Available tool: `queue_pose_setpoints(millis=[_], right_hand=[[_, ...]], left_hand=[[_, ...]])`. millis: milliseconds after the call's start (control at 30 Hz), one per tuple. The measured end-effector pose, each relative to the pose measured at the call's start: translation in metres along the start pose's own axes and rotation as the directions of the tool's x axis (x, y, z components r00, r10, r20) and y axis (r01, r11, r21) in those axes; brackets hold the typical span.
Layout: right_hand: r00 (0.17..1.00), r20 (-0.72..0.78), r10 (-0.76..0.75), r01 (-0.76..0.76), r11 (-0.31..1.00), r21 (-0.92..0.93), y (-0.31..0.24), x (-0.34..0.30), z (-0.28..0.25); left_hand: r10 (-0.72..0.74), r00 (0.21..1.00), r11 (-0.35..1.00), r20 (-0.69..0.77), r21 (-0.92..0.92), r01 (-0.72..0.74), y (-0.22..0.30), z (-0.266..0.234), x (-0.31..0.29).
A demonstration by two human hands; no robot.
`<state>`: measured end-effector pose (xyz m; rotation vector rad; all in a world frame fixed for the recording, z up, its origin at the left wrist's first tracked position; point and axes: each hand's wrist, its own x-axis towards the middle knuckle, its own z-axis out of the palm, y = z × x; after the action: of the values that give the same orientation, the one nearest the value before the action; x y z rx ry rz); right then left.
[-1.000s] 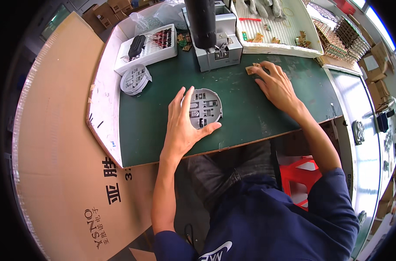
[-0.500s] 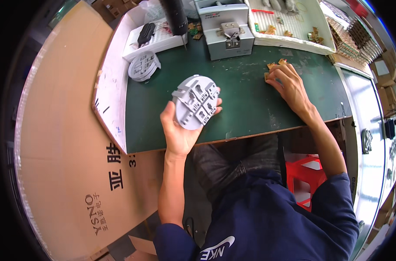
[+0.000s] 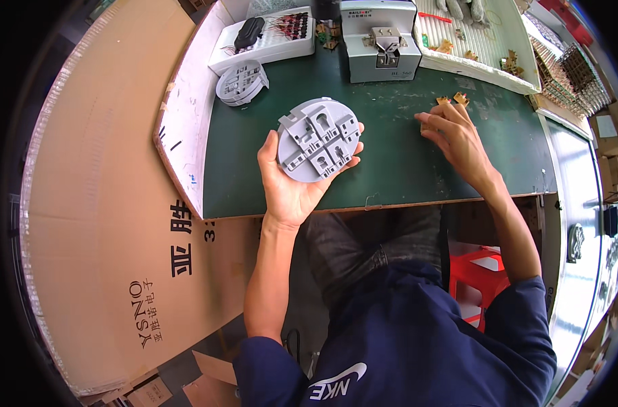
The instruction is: Assembling mechanical components into a circular housing base and securing them using an electric power screwdriver.
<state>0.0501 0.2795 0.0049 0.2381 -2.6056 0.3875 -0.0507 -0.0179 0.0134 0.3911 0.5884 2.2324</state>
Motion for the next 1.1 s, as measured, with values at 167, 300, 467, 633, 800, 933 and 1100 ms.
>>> queue_pose_setpoints(millis=[167, 300, 467, 633, 800, 933, 1100], right_hand=[[0.994, 0.108, 0.031, -0.04, 0.996, 0.084, 0.0, 0.004, -0.014], [0.967, 0.235, 0.103, -0.113, 0.993, 0.026, -0.011, 0.015, -0.025], [0.937, 0.194, 0.292, -0.348, 0.834, 0.428, -0.035, 0.025, -0.025], [0.938, 0.15, 0.311, -0.299, 0.516, 0.803, -0.036, 0.017, -0.014], [0.897, 0.281, 0.342, -0.357, 0.186, 0.915, -0.049, 0.01, -0.016], [0.919, 0.24, 0.312, -0.304, 0.176, 0.936, -0.062, 0.011, -0.01], [0.957, 0.126, 0.262, -0.262, 0.589, 0.765, -0.067, 0.011, -0.014]], left_hand=[[0.069, 0.998, 0.934, 0.003, 0.35, -0.066, -0.006, -0.002, 0.0], [0.307, 0.947, 0.015, 0.095, 0.994, -0.105, -0.022, 0.006, 0.013], [0.357, 0.902, -0.354, 0.242, 0.929, -0.109, -0.063, 0.007, 0.03], [0.424, 0.835, -0.491, 0.351, 0.863, -0.114, -0.064, 0.021, 0.028], [0.311, 0.949, 0.359, 0.048, 0.919, -0.164, -0.053, 0.048, 0.022], [0.247, 0.969, 0.606, -0.011, 0.782, -0.145, -0.054, 0.04, 0.024], [0.267, 0.962, 0.506, -0.053, 0.857, -0.093, -0.051, 0.043, 0.019]])
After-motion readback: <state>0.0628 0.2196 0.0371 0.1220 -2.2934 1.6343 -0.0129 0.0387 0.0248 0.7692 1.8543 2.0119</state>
